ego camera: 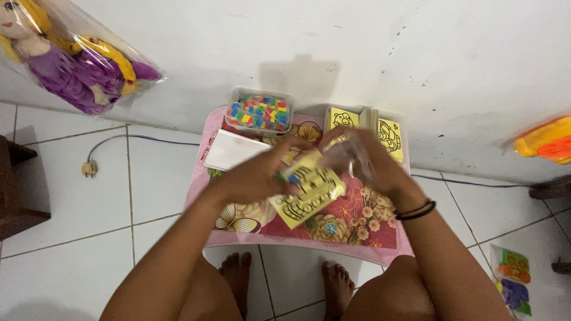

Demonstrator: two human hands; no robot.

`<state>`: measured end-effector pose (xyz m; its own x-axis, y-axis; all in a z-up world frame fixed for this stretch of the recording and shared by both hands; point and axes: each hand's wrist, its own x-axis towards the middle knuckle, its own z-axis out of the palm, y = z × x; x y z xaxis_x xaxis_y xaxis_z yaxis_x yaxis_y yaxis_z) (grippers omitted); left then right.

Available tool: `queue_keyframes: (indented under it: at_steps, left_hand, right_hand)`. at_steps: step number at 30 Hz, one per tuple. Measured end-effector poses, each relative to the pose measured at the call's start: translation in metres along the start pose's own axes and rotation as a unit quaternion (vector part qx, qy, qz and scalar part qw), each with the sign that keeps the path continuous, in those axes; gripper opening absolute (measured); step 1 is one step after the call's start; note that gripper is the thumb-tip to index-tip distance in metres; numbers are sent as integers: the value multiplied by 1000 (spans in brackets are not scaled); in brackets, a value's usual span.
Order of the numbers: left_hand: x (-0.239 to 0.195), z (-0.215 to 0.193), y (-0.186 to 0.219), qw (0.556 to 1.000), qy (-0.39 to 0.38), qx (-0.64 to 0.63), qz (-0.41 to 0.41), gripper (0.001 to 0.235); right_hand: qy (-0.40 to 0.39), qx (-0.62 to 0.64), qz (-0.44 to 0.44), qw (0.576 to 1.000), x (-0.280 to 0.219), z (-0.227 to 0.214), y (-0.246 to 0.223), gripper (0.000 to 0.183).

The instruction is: The person places small yellow cards with printed designs into clear plastic sleeves, then adds small colorful blocks into the sleeves. The person repeats this process for multiple cards, placing the finished packages on the floor.

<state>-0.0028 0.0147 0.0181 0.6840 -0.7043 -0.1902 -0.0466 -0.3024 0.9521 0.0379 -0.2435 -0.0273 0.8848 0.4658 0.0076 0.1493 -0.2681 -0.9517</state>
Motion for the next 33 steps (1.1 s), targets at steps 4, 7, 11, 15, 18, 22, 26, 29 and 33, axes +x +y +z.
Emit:
queue_keyframes:
  at_steps: [4, 7, 11, 15, 18, 22, 26, 29, 33]
  left_hand:
    - [-7, -24, -28, 996, 85, -2, 4, 64]
    - [-6, -40, -49, 985, 164, -27, 43, 59]
    - [-7, -41, -57, 985, 163, -21, 48, 73]
    - [-8, -42, -57, 990, 134, -15, 29, 75]
    - [-4, -43, -63, 991, 129, -25, 39, 80]
    - [-7, -49, -56, 992, 125, -26, 24, 79]
    - [-11, -54, -48, 995, 95, -8, 15, 75]
    - [-11, -60, -53, 997, 74, -9, 0, 73]
    - [-8, -61, -67, 998, 54, 21, -37, 69]
  right_hand:
    - [112, 183, 16, 977, -2, -16, 12, 27]
    - [169, 90, 36, 981, 11, -26, 46, 20]
    - [145, -291, 19, 946, 37, -27, 108, 11]
    - [92, -542, -8, 835, 66, -30, 194, 19]
    - [120, -611, -119, 773, 86, -21, 222, 29]
    - [93, -607, -29, 789, 88, 16, 137, 26]
    - [68, -614, -22, 786, 100, 16, 151, 13]
    - [42, -617, 30, 785, 111, 19, 162, 12]
    - [99, -602, 28, 792, 129, 24, 207, 10]
